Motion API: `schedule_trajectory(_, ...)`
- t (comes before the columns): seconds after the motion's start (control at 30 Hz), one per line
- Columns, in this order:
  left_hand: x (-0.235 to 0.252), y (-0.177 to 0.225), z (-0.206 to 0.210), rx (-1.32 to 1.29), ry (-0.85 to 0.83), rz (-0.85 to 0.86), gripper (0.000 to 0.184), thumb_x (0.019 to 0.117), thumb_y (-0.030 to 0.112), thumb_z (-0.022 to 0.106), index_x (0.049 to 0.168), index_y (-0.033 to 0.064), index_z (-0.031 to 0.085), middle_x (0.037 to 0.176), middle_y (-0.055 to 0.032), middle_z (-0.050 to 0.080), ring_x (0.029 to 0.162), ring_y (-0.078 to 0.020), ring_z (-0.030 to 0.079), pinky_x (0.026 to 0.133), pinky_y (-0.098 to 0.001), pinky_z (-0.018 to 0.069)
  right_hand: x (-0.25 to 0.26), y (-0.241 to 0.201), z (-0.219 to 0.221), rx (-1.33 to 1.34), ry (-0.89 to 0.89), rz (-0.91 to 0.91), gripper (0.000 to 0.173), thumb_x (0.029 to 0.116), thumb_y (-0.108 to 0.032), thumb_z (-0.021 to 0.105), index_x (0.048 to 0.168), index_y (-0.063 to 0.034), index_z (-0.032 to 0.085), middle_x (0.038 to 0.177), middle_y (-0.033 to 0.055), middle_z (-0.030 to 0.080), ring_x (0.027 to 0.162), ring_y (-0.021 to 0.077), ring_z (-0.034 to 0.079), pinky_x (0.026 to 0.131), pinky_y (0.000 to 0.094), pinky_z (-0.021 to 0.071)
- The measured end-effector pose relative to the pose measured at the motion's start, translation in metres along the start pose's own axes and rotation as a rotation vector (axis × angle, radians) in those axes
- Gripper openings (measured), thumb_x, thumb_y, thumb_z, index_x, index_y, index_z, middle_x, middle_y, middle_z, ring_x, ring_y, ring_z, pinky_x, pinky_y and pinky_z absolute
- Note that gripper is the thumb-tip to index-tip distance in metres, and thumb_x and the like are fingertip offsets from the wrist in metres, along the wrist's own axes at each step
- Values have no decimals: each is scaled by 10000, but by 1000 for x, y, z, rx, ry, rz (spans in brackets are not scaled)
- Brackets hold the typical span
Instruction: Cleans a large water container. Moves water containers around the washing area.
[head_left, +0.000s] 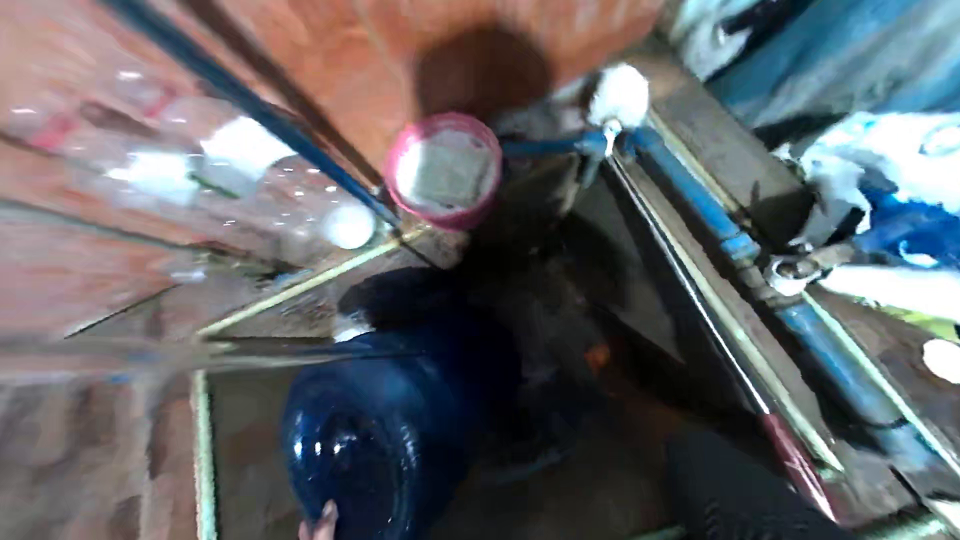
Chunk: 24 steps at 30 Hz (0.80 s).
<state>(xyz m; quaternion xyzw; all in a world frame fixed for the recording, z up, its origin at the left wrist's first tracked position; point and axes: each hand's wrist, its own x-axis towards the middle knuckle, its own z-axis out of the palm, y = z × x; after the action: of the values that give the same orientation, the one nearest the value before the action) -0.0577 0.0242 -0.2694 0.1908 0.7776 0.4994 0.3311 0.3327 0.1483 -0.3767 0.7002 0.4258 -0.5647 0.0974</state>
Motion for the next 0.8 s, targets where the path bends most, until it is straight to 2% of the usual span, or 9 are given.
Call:
schedule_trajectory(0.07,-12,13,13,15,10,-66,643,1065,244,401,1591,34,96,1459,-143,417,1211,-48,513,1025,-267,462,71,53,52,128,368,-384,421,1080,-186,468,1294,159,580,1246,349,636,1135,424,652,988,473,532)
schedule_trajectory(0.17,-27,28,31,-18,-19,-104,747,1016,276,486,1606,81,71,1489,-178,410,1231,-111,538,1002,-315,501,73,4,1,340,64,-187,431,1090,-241,502,1437,13,503,1373,228,583,1233,324,598,1042,460,501)
schedule_trajectory(0.27,-30,28,43,-77,-93,-101,895,951,298,610,1628,117,52,1526,-197,420,1281,-206,554,1018,-411,520,-3,-109,-92,-218,200,-287,452,1090,-261,496,1468,-14,516,1452,257,547,1358,407,523,1130,579,408)
schedule_trajectory(0.33,-37,39,58,-116,-113,-93,922,921,250,679,1619,97,96,1478,-212,475,1236,-228,589,989,-423,534,-68,-166,-143,-501,382,-468,505,1068,-329,539,1503,-76,490,1359,301,599,1257,507,572,1023,688,435)
schedule_trajectory(0.4,-42,48,75,-153,-113,-43,914,883,214,709,1591,55,153,1407,-196,536,1182,-183,625,958,-368,559,-115,-209,-170,-564,561,-699,626,1004,-254,661,1558,-108,409,1285,328,618,1125,550,620,915,726,480)
schedule_trajectory(0.5,-44,60,94,-218,-107,9,927,862,152,741,1586,30,175,1387,-205,541,1162,-173,629,947,-345,561,-144,-280,-176,-703,630,-813,760,972,-235,702,1616,-140,311,1341,336,579,1164,556,598,920,713,476)
schedule_trajectory(0.6,-44,71,107,-250,-115,-20,893,854,112,769,1559,27,228,1385,-208,535,1181,-204,607,973,-364,537,-104,-335,-163,-803,594,-819,710,967,-264,691,1581,-112,369,1338,326,587,1208,537,583,942,714,463)
schedule_trajectory(0.73,-38,76,116,-295,-127,-30,912,816,116,813,1538,24,264,1356,-209,555,1164,-226,625,963,-383,554,-44,-363,-142,-714,560,-817,614,941,-251,718,1475,-38,502,1319,320,609,1220,536,579,970,743,443)
schedule_trajectory(0.8,-37,75,119,-310,-124,-40,916,803,123,824,1532,31,277,1346,-203,565,1153,-222,633,949,-380,563,-35,-367,-137,-734,562,-767,537,1001,-288,646,1461,-47,509,1293,315,625,1198,530,600,954,733,460)
